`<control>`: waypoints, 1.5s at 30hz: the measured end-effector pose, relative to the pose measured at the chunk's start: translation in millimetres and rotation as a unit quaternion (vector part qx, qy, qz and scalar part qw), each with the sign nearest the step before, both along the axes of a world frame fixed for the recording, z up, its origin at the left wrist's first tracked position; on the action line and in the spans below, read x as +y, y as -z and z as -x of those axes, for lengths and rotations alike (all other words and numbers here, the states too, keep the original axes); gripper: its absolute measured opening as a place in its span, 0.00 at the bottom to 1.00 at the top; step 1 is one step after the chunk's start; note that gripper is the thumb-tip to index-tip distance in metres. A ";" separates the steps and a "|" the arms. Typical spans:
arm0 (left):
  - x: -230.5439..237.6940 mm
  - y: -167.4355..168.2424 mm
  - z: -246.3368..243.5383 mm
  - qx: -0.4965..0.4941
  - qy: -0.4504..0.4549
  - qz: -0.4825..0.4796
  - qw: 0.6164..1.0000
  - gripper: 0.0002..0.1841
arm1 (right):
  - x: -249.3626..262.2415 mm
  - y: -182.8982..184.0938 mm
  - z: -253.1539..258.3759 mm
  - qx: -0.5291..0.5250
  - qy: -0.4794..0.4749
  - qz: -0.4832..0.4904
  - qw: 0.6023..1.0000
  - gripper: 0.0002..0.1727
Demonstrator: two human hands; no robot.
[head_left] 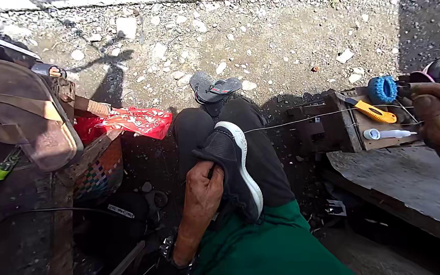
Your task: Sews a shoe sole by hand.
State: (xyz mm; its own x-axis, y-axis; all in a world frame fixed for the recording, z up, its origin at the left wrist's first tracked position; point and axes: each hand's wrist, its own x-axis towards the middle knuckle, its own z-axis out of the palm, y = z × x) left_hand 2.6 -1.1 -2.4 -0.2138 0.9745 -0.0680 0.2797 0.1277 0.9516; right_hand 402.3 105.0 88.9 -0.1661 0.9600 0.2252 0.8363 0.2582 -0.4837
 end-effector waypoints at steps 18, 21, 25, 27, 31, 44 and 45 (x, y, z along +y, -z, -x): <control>-1.1 12.5 -4.3 0.022 -0.048 -0.040 0.998 0.08 | -22.2 111.9 210.5 0.421 -0.187 0.244 0.853 0.12; 2.0 17.4 -1.9 0.059 -0.041 -0.020 0.997 0.08 | -24.9 117.3 216.4 0.423 -0.161 0.232 0.861 0.11; 6.2 15.9 6.2 0.088 0.000 -0.003 0.996 0.09 | -13.8 106.5 213.1 0.364 -0.179 0.262 0.876 0.11; 4.0 10.6 12.7 0.021 0.033 0.007 0.999 0.09 | -0.9 91.5 196.5 0.268 -0.187 0.284 0.901 0.11; 0.6 -10.0 29.1 -0.349 0.055 0.125 0.927 0.11 | 14.9 66.8 148.3 0.132 -0.161 0.264 0.942 0.18; 4.9 -3.3 -20.3 -0.405 -0.136 0.034 0.904 0.09 | -17.3 97.4 194.7 0.129 -0.273 0.031 0.953 0.14; 5.1 -2.9 -20.3 -0.405 -0.137 0.034 0.903 0.09 | -16.8 97.0 195.6 0.127 -0.274 0.026 0.953 0.14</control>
State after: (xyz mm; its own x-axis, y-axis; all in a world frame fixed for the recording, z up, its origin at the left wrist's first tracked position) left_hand 22.9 4.0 0.5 -0.2993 0.8803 -0.3680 -0.5561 0.1525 0.8170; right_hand 206.7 88.2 -8.2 -0.5921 0.7560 0.2791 0.4379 0.5926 -0.6761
